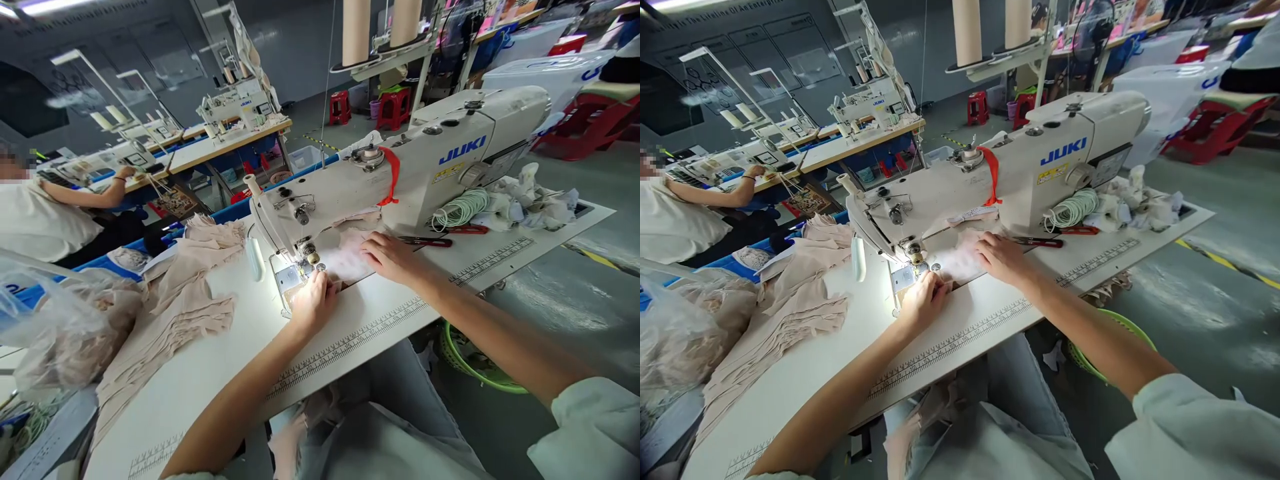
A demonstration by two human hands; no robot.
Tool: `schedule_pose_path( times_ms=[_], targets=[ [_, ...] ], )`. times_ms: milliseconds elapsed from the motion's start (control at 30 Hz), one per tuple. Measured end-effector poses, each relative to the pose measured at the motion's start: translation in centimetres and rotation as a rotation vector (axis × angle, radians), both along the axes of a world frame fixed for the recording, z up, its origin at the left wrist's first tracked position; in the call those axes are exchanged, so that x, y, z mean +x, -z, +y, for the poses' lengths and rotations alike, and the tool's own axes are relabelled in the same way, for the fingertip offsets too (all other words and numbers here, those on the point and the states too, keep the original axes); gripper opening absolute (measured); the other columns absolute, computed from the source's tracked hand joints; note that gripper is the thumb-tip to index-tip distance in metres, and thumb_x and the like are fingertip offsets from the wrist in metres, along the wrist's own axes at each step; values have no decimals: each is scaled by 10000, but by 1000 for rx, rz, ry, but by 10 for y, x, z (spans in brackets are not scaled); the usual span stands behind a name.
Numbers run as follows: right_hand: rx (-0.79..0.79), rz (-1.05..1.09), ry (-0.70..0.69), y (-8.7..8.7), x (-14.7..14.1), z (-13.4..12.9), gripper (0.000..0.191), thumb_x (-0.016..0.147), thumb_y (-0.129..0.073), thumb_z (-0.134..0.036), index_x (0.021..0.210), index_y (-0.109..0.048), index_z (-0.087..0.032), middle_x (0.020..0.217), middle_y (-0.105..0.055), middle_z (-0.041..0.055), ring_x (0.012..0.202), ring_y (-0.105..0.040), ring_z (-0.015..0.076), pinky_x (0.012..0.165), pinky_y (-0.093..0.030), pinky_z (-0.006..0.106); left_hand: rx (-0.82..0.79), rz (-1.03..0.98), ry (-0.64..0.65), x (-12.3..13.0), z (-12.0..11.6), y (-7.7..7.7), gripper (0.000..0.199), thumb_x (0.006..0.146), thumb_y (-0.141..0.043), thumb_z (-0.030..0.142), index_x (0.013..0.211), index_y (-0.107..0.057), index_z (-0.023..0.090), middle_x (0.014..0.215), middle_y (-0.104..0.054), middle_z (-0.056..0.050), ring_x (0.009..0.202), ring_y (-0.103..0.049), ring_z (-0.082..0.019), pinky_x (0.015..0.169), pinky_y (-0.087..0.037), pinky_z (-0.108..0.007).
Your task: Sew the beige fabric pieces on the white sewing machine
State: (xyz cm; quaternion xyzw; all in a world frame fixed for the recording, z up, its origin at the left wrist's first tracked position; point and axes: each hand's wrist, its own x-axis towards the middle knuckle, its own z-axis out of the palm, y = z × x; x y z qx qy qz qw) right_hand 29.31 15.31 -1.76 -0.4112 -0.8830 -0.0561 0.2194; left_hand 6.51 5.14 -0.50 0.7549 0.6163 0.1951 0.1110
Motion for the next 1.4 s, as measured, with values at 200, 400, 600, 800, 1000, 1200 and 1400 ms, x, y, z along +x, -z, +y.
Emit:
schedule_pose_path(
  times_ms=[200, 400, 600, 800, 1000, 1200, 1400],
  targets=[
    [71, 75, -82, 6, 5, 2, 215, 982, -467, -217, 986, -681, -199, 1013, -696, 100, 897, -647, 235, 782, -449, 340, -122, 157, -66, -51, -46, -18, 143, 1004, -440, 227, 869, -486, 229, 849, -634, -42, 724, -606, -182, 624, -418, -291],
    [239, 121, -153, 11, 6, 11, 238, 984, -442, -263, 970, -669, -194, 967, -698, 93, 782, -653, 226, 674, -458, 339, -283, 246, -208, -93, -73, -43, 132, 1017, -441, 259, 955, -546, 211, 966, -663, -51, 756, -626, -191, 636, -441, -312],
    [282, 93, -107, 8, 4, 5, 237, 955, -434, -255, 972, -667, -214, 967, -708, 86, 795, -671, 237, 658, -475, 342, -53, 295, -243, -193, -85, -66, 236, 965, -490, 221, 1148, -639, 214, 1151, -688, -101, 1086, -647, -267, 903, -545, -395],
    [314, 111, -88, 15, 2, 9, 234, 940, -420, -241, 954, -652, -217, 962, -712, 79, 780, -675, 244, 648, -487, 359, -39, 466, -207, -278, -102, -60, 503, 879, -574, 208, 1382, -590, 196, 1441, -589, -149, 1367, -512, -354, 1133, -451, -562],
    [305, 105, -78, 16, 2, 10, 226, 921, -422, -235, 969, -643, -220, 975, -708, 83, 811, -680, 245, 674, -500, 362, -60, 352, -128, -291, -94, -65, 504, 949, -550, 381, 1431, -575, 239, 1446, -611, -115, 1374, -540, -298, 1158, -457, -475],
    [268, 113, -78, 17, 3, 10, 237, 920, -408, -249, 978, -636, -225, 978, -708, 83, 836, -688, 249, 717, -513, 365, -89, 661, -261, -266, -83, -59, 404, 878, -606, 205, 1276, -672, 212, 1336, -624, -153, 1243, -588, -345, 977, -563, -472],
    [234, 109, -45, 16, 3, 9, 228, 887, -439, -233, 972, -651, -231, 1010, -716, 84, 850, -690, 249, 722, -521, 362, 61, 731, -539, -241, -97, -45, 293, 910, -555, 166, 1189, -645, 152, 1254, -643, -181, 1193, -600, -337, 775, -575, -380]
  ],
)
